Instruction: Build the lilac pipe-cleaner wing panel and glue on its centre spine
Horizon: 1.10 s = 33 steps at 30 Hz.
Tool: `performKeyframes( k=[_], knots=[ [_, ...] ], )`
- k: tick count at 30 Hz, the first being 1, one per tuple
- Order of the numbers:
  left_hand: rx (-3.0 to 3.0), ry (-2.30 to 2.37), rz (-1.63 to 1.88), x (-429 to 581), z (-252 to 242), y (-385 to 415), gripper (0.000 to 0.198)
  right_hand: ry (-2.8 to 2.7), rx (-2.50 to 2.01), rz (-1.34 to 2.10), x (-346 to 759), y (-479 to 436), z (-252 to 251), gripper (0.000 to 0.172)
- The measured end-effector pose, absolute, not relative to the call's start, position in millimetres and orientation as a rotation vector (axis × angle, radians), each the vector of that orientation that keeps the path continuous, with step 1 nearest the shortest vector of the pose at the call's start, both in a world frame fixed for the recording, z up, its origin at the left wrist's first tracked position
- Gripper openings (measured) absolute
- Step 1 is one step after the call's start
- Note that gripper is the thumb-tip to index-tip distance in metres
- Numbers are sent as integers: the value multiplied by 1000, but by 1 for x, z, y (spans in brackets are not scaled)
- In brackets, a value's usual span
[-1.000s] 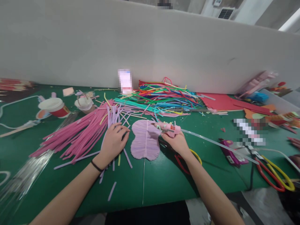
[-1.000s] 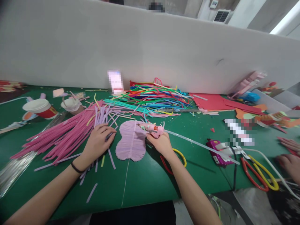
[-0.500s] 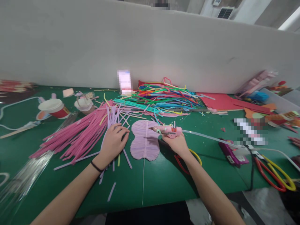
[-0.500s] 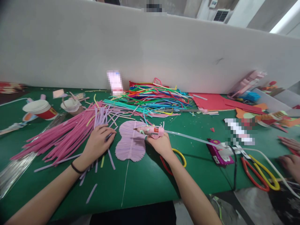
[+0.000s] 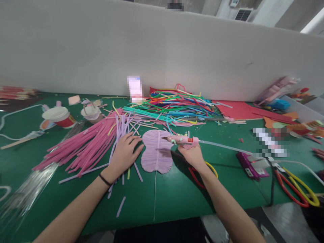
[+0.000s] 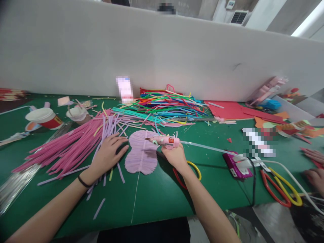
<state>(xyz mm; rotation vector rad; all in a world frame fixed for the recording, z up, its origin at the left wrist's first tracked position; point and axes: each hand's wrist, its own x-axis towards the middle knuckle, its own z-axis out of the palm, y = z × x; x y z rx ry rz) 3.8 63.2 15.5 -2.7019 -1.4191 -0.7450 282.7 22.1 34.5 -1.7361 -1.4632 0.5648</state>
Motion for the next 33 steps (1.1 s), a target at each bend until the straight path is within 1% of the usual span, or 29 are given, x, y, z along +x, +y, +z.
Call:
performKeyframes(
  k=[2,5,8,15,20,25,29,33],
  knots=[
    [-2787,-1340,-636,4,15,62,43,-1462,-1736,555,284,23,32,11],
    [-2999,-1148,-385,5,14,59,64,-1443,-1718,519,286,24,29,11],
    [-3098,-1066,-266,7,14,54,75,-1423,-1666,521,284,22,31,17],
    [-3067,-1107,-244,8,14,52,77,-1432,-1584,589,278,19,32,32],
    [-3071,-1046,-264,5,13,52,84,-1459,-1657,580,279,21,28,33],
    [-3081,-1021,-219,4,14,51,94,-1645,-1496,625,277,21,29,37],
    [-3080,-1045,-175,4,14,50,97,-1716,-1581,634,275,21,27,40],
    [-3075,-1048,-191,4,12,50,99,-1716,-1666,581,273,21,24,37]
  ],
)
